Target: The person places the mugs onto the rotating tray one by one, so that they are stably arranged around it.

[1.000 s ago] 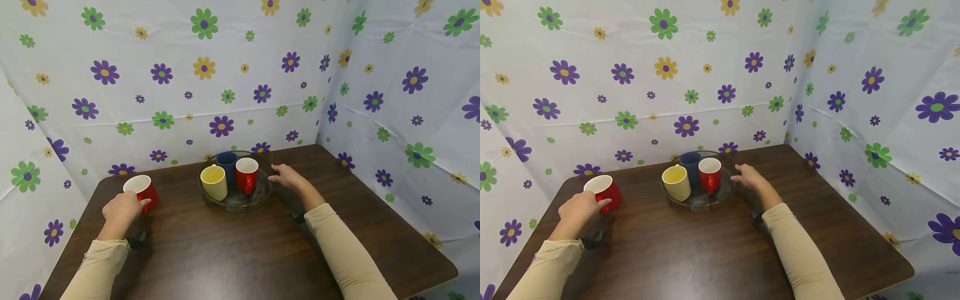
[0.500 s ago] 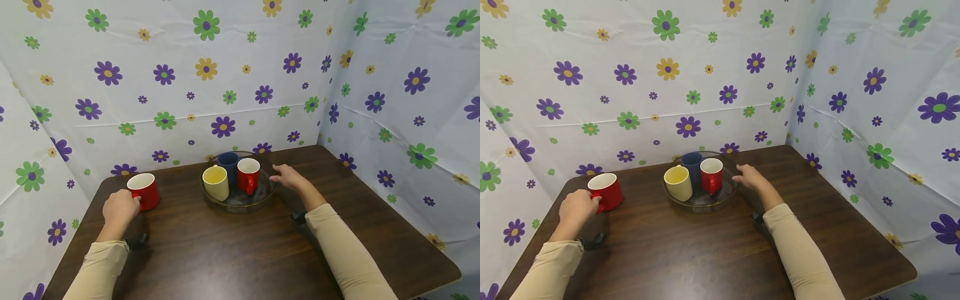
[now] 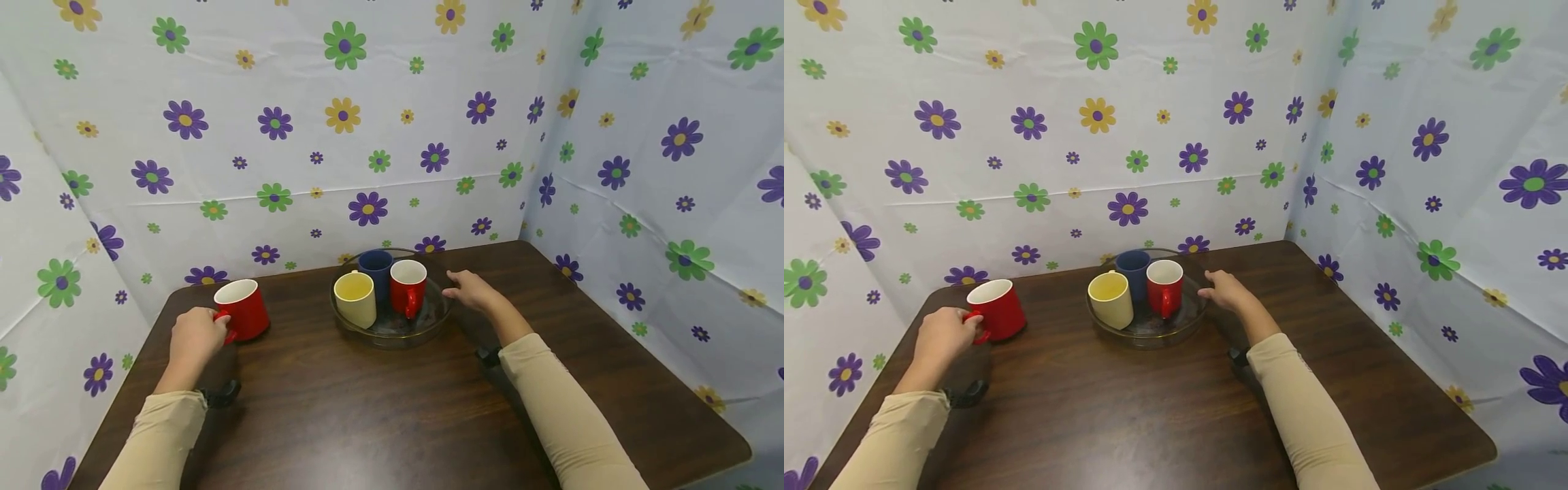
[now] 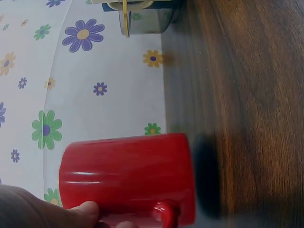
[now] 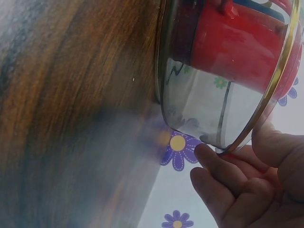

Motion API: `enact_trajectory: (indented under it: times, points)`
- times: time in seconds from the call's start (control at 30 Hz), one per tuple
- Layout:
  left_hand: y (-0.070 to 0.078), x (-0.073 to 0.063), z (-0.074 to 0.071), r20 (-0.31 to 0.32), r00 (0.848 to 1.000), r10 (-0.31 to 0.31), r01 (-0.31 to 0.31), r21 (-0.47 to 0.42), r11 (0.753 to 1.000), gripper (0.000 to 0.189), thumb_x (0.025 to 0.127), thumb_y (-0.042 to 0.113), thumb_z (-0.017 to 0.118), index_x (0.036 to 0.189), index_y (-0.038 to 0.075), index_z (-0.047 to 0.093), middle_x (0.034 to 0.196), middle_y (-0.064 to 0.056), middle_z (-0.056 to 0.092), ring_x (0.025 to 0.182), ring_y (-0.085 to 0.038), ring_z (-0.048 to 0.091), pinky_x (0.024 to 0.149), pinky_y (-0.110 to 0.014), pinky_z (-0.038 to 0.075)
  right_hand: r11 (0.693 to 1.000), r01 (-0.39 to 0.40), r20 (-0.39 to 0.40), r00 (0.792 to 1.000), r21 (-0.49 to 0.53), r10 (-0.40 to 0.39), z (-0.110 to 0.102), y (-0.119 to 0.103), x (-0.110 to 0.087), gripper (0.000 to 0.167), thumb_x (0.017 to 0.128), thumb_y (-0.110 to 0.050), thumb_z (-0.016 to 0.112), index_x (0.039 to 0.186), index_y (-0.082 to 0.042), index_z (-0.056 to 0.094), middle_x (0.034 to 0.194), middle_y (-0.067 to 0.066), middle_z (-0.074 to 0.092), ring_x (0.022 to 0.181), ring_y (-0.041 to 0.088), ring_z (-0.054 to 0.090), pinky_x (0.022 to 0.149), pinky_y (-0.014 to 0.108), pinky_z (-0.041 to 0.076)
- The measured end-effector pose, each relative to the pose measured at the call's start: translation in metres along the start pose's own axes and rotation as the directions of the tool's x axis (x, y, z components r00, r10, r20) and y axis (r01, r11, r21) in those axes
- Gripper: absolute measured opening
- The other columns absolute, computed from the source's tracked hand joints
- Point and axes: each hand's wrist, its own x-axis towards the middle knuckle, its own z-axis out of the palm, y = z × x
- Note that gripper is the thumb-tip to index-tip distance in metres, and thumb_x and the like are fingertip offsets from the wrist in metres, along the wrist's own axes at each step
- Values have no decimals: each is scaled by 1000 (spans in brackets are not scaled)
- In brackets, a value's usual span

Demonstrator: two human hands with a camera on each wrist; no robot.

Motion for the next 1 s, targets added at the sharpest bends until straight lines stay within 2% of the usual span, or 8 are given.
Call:
enact_trajectory:
  times: [0.23, 0.5, 0.77, 1.0]
  points:
    - [3, 5, -2, -44, 999, 4, -6, -47, 999, 32, 100, 14, 59, 95, -16, 70, 66, -17, 66, 59, -30, 55, 50, -40, 50, 999, 7, -6, 1000, 37, -7, 0, 3, 0, 63, 104, -18, 60, 153, 10, 32, 156, 29, 33, 144, 45, 34, 117, 55, 30]
    - [8, 7, -8, -59, 998, 24, -27, -59, 998, 33, 102, 14, 57, 92, -15, 69, 61, -12, 62, 58, -26, 50, 45, -33, 43, 997, 5, 0, 1000, 79, -5, 1, 5, -1, 63, 104, -18, 59, 154, 8, 31, 156, 29, 34, 144, 45, 35, 116, 54, 32]
    - [14, 6, -19, -45, 998, 45, -48, -66, 997, 34, 103, 16, 57, 100, -15, 70, 68, -13, 69, 61, -25, 54, 48, -32, 46, 994, 10, -12, 1000, 106, -9, 7, 9, 3, 62, 104, -16, 60, 154, 8, 31, 155, 30, 34, 142, 45, 37, 115, 55, 34]
    - [24, 8, -20, -36, 998, 57, -60, -63, 996, 35, 103, 16, 58, 107, -16, 69, 78, -21, 72, 64, -28, 56, 49, -31, 48, 993, 21, -3, 1000, 117, -21, 3, 15, 2, 64, 104, -19, 59, 154, 7, 29, 156, 29, 33, 143, 45, 36, 116, 55, 33]
